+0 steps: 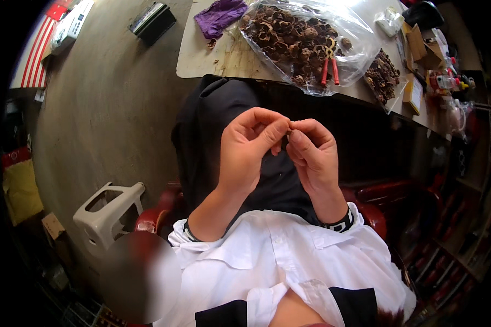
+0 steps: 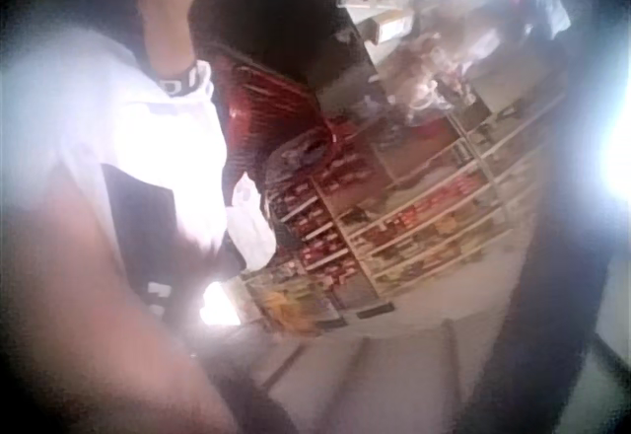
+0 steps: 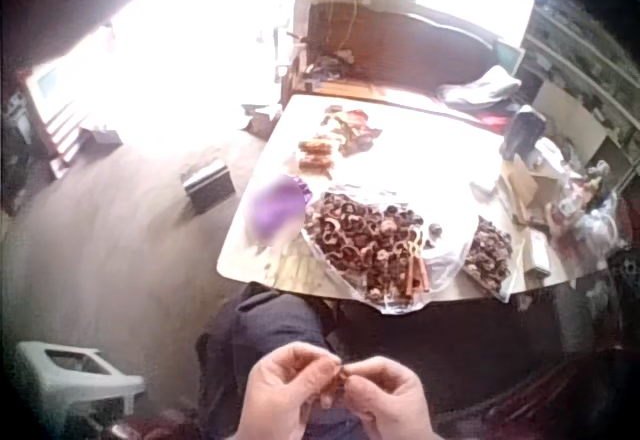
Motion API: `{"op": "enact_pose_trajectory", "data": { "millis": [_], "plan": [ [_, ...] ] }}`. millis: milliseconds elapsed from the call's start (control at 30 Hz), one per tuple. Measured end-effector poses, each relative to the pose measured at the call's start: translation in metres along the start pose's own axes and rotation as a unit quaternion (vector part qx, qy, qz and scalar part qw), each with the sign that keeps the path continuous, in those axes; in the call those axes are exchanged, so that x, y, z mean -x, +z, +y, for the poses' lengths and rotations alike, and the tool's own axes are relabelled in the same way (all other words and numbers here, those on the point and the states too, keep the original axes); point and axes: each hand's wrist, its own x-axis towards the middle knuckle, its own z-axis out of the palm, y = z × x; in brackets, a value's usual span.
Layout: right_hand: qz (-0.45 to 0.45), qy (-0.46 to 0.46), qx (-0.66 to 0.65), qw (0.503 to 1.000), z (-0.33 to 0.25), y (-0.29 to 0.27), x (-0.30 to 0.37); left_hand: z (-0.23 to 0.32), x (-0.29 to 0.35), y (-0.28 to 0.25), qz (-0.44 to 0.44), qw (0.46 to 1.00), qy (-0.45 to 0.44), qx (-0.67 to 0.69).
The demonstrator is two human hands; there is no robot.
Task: The person sits at a table and repeatedly picks up nut-like objects, uses red-handled pliers to crack the shells, and removes the inner pieces by hand. Shells and kernels are placed into separate piles on the table as the process continues.
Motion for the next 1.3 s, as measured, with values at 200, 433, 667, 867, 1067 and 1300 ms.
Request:
{"op": "enact_pose_trajectory", "data": {
  "millis": [200, 433, 667, 867, 1067, 1300],
  "plan": [
    [-0.042, 0.102, -0.146, 0.983, 0.003, 0.000, 0.001, -0.001, 0.009, -0.002, 0.054, 0.997, -0.006, 0.054],
    [-0.036, 0.024, -0.053, 0.998, -0.001, 0.001, 0.004, 0.001, 0.023, -0.001, -0.003, 0.938, 0.216, -0.270],
    [-0.042, -0.052, 0.065, 0.996, -0.013, 0.006, 0.013, 0.006, 0.025, 0.002, -0.006, 0.916, 0.270, -0.296],
    [-0.049, -0.136, 0.184, 0.972, -0.017, 0.004, 0.010, 0.002, 0.026, 0.004, -0.010, 0.977, 0.179, -0.117],
    [-0.050, -0.132, 0.190, 0.972, -0.018, 0.005, 0.009, 0.004, 0.027, 0.006, -0.004, 0.996, 0.089, -0.016],
    [-0.041, -0.087, 0.111, 0.989, -0.014, 0.007, 0.010, 0.000, 0.026, 0.002, -0.029, 0.973, 0.179, -0.145]
  ]
}}
